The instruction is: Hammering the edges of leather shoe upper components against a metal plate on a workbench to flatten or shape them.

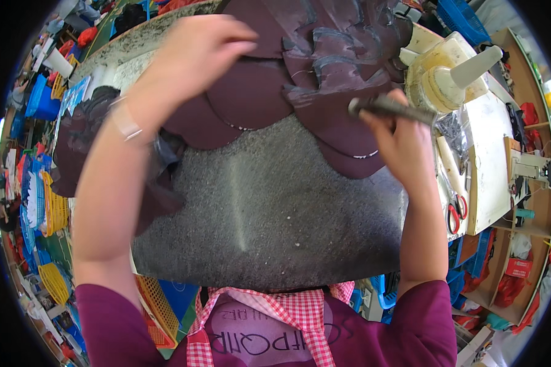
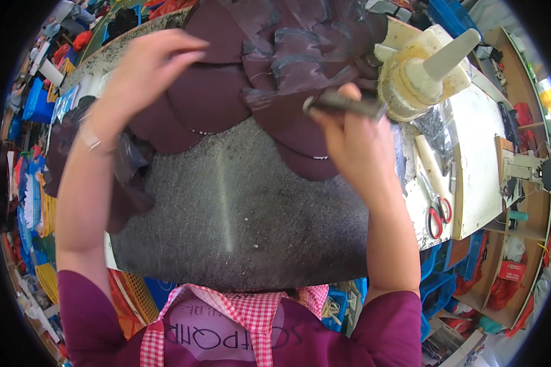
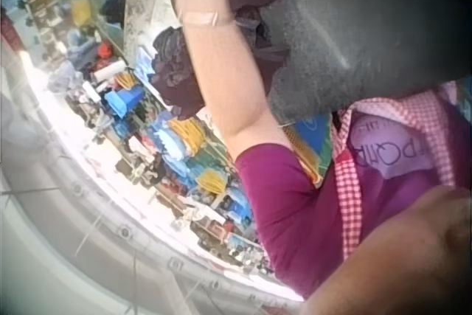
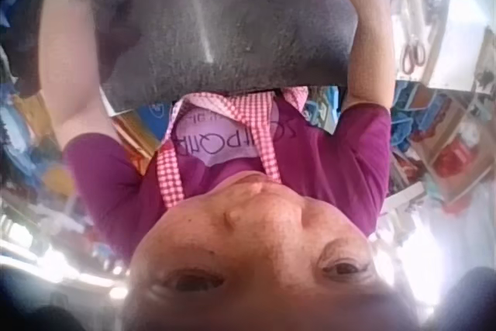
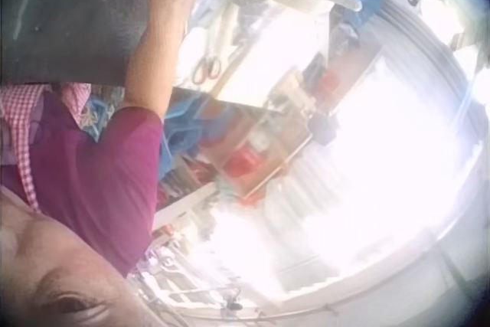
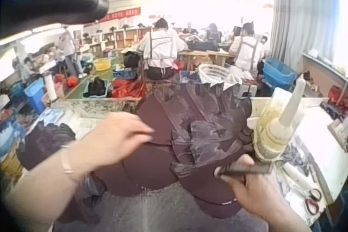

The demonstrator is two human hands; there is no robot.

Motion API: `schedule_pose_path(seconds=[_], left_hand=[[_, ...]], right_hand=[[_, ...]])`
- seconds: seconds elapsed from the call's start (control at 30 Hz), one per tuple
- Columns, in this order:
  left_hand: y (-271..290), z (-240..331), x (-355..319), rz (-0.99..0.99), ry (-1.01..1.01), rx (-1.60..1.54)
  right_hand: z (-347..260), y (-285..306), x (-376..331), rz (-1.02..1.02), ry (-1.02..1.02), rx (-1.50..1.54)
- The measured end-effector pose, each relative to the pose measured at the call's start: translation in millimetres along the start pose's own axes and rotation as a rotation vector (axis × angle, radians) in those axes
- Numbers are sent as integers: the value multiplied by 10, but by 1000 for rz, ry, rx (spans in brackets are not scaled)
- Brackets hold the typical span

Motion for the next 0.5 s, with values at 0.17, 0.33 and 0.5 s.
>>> schedule_pose_path(seconds=[0.17,0.33,0.5], left_hand=[[-1332,691,893,53,49,-31],[-999,1069,677,112,-49,-258],[-188,1339,50,252,-163,-292]], right_hand=[[522,23,850,146,46,-204],[794,8,967,53,-34,-285],[447,196,558,65,68,144]])
Point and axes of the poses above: each hand's wrist, its own x-axis towards the middle knuckle, its own y-axis out of the back of the hand, z = x × y, the point moved 5 cm from there along x, towards the middle knuckle, and after that the axes turned 4 degrees about x, right-handed, at the moved point
